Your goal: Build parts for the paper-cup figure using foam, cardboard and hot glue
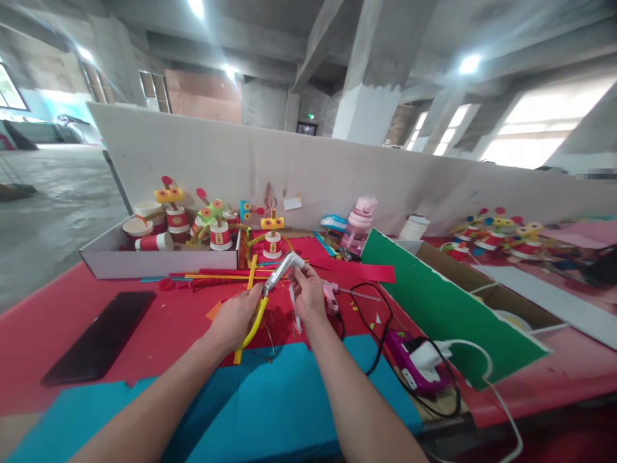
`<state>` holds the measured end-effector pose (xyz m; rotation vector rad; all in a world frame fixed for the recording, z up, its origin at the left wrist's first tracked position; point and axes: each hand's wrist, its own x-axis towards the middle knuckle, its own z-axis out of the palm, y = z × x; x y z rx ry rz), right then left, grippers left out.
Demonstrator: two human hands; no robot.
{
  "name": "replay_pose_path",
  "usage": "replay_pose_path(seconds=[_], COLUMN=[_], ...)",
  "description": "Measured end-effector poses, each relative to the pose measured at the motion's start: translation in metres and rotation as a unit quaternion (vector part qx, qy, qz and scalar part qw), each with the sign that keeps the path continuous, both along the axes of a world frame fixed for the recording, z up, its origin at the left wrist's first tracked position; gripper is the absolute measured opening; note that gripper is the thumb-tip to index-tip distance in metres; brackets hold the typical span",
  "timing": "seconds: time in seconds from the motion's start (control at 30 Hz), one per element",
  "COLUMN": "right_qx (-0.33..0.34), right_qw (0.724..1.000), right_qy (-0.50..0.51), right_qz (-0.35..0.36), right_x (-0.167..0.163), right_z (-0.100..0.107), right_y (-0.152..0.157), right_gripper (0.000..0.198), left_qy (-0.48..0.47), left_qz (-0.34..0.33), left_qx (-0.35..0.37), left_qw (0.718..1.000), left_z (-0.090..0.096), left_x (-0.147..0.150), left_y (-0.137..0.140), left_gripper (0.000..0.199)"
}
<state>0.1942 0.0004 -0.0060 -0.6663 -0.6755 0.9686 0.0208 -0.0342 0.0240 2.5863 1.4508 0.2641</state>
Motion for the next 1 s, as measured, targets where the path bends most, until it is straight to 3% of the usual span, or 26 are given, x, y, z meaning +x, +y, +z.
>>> replay_pose_path(seconds=[0.47, 1.0], right_qx=[0.009, 0.018], right_qw=[0.999, 1.000], right_qy=[0.041, 0.020], right_qz=[0.019, 0.016], right_x=[-0.0015, -0.0015], right_z=[0.0065, 0.0026], right_y=[-0.0036, -0.0029], right_gripper=[0.021, 0.020], left_qy=[-0.037, -0.055], left_qz=[-0.022, -0.011], left_qx=[-0.021, -0.023], left_qw=[0.999, 0.998], left_z=[0.0005, -0.0019], left_x=[-0.0027, -0.0029], left_y=[0.0012, 0.0011], left_gripper=[0.035, 0.040])
